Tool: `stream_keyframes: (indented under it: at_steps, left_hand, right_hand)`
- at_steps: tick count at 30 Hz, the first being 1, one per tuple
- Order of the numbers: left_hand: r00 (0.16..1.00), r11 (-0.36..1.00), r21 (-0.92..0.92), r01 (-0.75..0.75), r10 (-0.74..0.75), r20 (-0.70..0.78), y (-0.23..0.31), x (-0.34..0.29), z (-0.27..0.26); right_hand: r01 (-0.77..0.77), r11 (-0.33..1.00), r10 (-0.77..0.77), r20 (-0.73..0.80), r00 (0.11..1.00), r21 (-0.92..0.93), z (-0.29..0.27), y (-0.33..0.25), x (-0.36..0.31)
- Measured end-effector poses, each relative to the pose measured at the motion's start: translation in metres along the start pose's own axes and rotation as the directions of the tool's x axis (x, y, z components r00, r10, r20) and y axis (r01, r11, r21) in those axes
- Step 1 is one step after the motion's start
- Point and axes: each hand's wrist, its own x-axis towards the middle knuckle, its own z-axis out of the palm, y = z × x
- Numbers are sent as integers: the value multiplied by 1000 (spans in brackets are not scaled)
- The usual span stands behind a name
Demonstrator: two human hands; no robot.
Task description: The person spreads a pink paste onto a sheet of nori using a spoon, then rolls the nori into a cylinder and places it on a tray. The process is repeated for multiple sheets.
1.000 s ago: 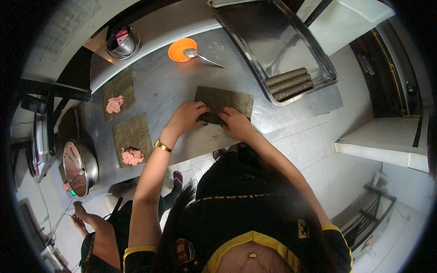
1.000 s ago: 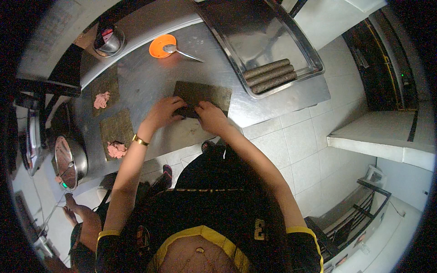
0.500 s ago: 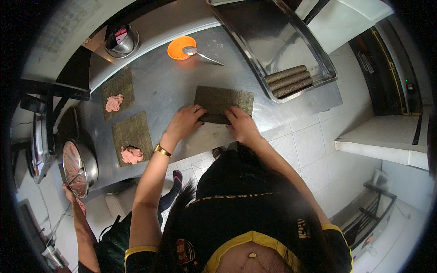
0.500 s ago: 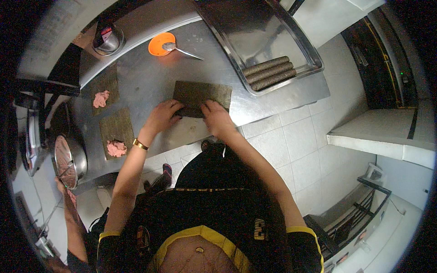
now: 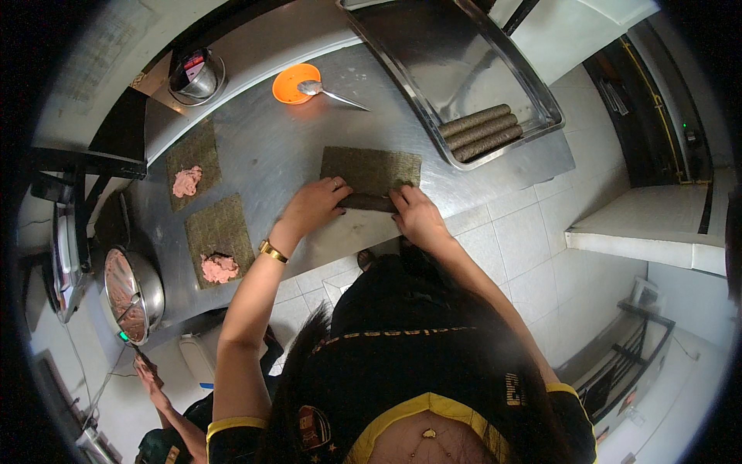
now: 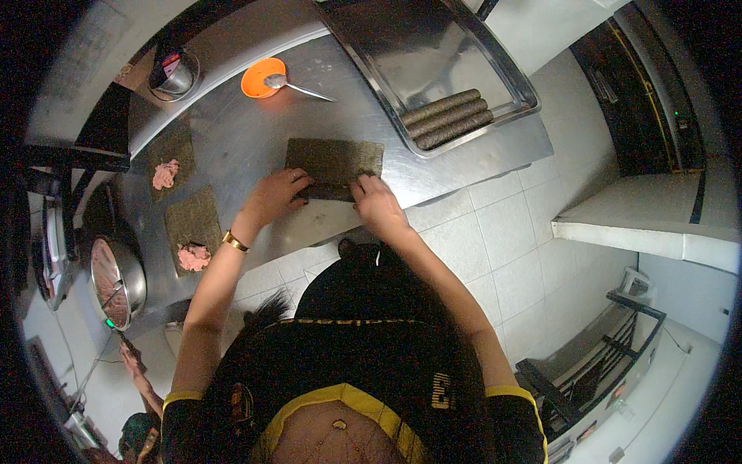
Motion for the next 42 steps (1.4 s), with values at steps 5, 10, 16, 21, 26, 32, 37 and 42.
stream_keyframes:
  at_steps: [5,10,16,21,26,32,37,42]
  left_hand:
    - [999,999,-18,30,-29,22,1,2,5]
    - [995,995,-36,88,-86,46,10,4,-4]
    - [993,995,-28,96,-94,70,8,6,-3]
    - [998,998,-25,58,-57,21,4,9,1]
    - [989,989,-96,113,-103,105,0,13,-3]
    - [971,983,-135,121,-89,224,-14,30,-5]
    - [937,936,-253,245,-161,311,-21,39,-4]
    - [989,984,-97,147,-147,9,0,20,-11]
  right_hand:
    - [-40,999,38,106,994,19,-3,1,6]
    - [-8,999,3,131,991,31,-1,-1,11]
    - [19,999,-23,161,987,26,-3,-2,16]
    - [63,995,-76,183,980,76,8,-4,18]
    - [97,993,-103,96,990,62,5,-6,20]
    - [404,915,-403,-78,912,-6,12,-17,25]
    - [386,923,-386,-47,921,-13,19,-20,29]
    - [314,949,-314,-53,948,-2,24,-17,36]
